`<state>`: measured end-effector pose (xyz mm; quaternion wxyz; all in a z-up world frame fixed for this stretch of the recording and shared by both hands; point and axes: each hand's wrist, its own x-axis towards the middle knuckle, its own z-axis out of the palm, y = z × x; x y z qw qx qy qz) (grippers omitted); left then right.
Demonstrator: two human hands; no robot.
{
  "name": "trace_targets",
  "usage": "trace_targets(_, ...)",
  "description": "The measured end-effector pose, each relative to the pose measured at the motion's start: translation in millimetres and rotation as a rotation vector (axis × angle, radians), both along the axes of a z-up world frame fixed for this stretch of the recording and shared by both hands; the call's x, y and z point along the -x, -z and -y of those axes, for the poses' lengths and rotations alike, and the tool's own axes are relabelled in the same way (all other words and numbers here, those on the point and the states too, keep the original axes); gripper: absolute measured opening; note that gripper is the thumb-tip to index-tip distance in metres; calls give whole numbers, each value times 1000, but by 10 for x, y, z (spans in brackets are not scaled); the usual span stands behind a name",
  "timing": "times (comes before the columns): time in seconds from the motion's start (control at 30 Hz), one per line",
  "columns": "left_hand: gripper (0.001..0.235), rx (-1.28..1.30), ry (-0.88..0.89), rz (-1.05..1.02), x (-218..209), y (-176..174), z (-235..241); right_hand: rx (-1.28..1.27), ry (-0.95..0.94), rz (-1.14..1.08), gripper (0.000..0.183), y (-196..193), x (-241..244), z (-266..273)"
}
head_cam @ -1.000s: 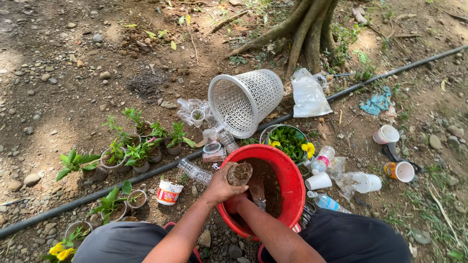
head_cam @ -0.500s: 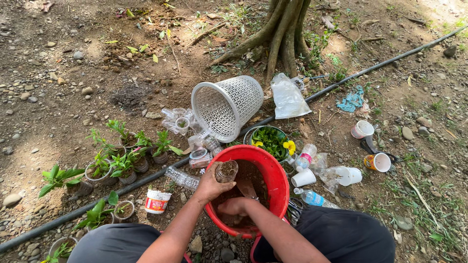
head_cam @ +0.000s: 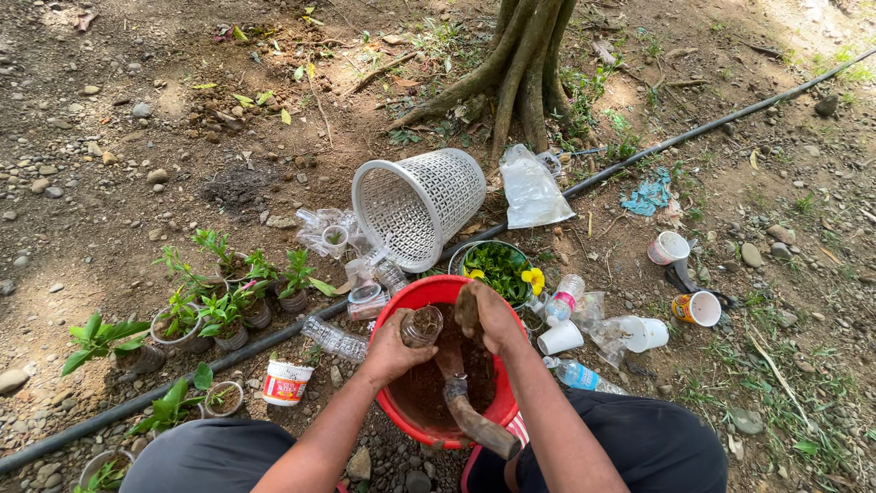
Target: The person prepares plastic bottles and cups with soil and plants seedlings into them, using scissors to cut materials and pouring water from a bottle.
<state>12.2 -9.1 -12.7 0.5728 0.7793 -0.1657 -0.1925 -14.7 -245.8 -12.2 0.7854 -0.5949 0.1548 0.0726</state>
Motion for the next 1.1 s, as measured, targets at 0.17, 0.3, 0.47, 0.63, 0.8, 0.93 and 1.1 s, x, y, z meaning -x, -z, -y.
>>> trace_targets(0.17,86,61,51,-9,51,-63,73,140,200,380,31,-30,-110,-348)
trace_targets(0.3,81,160,47,-97,55,-92,77,290,157,403,34,-69,-57,-579)
trace_targets(0.47,75,185,24,-80,29,-38,68,188,27,392,35,-277,49,-688)
trace_targets(0.63,73,277,-1,-104,10,26,76,411,28,376,28,-480,42,-606)
trace_targets(0.8,81,500,-14,-104,-8,67,143,665,-74,283,22,-760,171,-627)
trace_targets(0.93,90,597,62,-124,-29,104,160,840,-226,330,27,-998,233,-708)
trace_targets(1.1,86,596,103,-216,48,151,195,1134,-328,353,27,-1184,287,-824)
